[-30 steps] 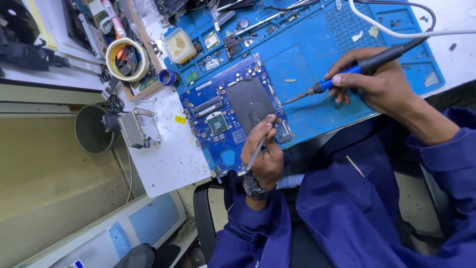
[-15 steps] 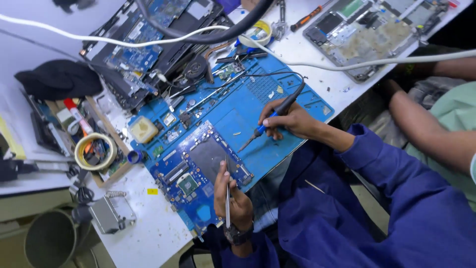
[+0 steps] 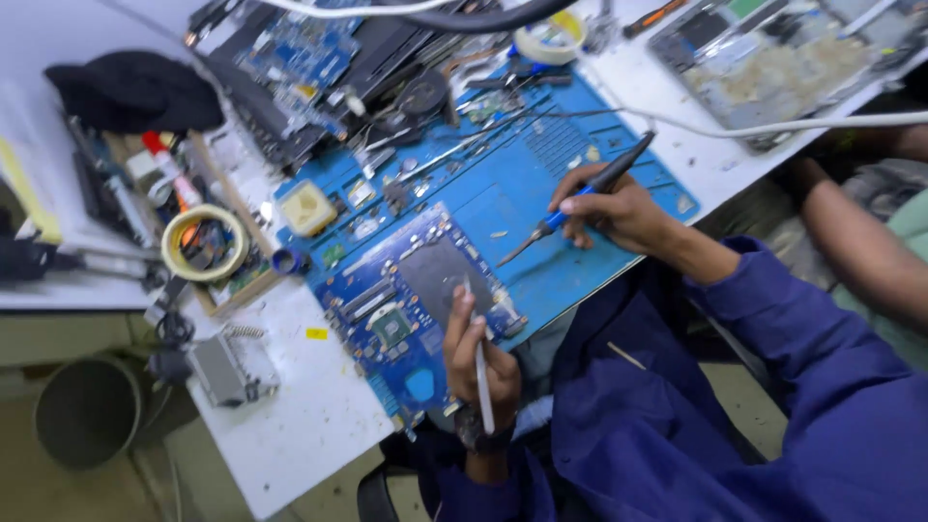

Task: Repairing a laptop motherboard by soldering and desoldering components using a soldering iron and tweezers.

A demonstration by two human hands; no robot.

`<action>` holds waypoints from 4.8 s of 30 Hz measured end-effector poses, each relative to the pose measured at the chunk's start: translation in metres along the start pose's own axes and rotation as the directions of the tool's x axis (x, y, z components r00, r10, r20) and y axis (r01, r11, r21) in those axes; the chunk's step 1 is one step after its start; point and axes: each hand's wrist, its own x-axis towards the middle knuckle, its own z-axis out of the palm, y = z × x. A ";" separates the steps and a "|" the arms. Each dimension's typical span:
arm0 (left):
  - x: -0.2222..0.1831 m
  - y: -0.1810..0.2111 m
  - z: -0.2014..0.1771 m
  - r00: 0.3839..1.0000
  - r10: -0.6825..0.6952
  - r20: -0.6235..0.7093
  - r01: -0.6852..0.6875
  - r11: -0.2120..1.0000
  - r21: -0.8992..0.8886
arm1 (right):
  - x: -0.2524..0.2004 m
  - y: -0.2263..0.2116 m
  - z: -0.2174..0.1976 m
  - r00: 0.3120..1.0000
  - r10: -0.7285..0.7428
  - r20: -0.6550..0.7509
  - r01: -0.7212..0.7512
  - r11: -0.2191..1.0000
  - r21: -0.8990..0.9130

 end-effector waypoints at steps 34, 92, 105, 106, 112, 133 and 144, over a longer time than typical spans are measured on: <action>-0.005 0.008 0.002 0.977 -0.174 0.123 0.169 0.984 0.047 | -0.027 -0.017 0.008 0.997 0.076 0.021 -0.055 0.861 -0.505; -0.004 0.007 0.003 0.979 -0.167 0.118 0.157 0.984 0.089 | -0.027 -0.011 -0.012 0.996 0.073 0.045 -0.045 0.892 -0.450; -0.004 0.008 0.001 0.977 -0.166 0.136 0.155 0.984 0.094 | -0.026 -0.009 -0.011 0.997 0.039 0.069 -0.010 0.925 -0.381; -0.003 0.008 0.001 0.978 -0.166 0.129 0.154 0.983 0.103 | -0.025 -0.008 -0.011 0.997 0.045 0.057 -0.022 0.935 -0.354; -0.004 0.007 0.001 0.978 -0.159 0.137 0.143 0.983 0.116 | -0.025 -0.009 -0.008 0.997 0.056 0.053 -0.034 0.938 -0.345; -0.004 0.007 0.002 0.982 -0.142 0.126 0.124 0.982 0.142 | -0.024 -0.008 -0.012 0.991 0.037 0.128 0.019 0.912 -0.409; -0.003 0.008 0.003 0.983 -0.145 0.116 0.129 0.982 0.138 | -0.023 -0.013 -0.002 0.986 0.047 0.161 0.035 0.883 -0.469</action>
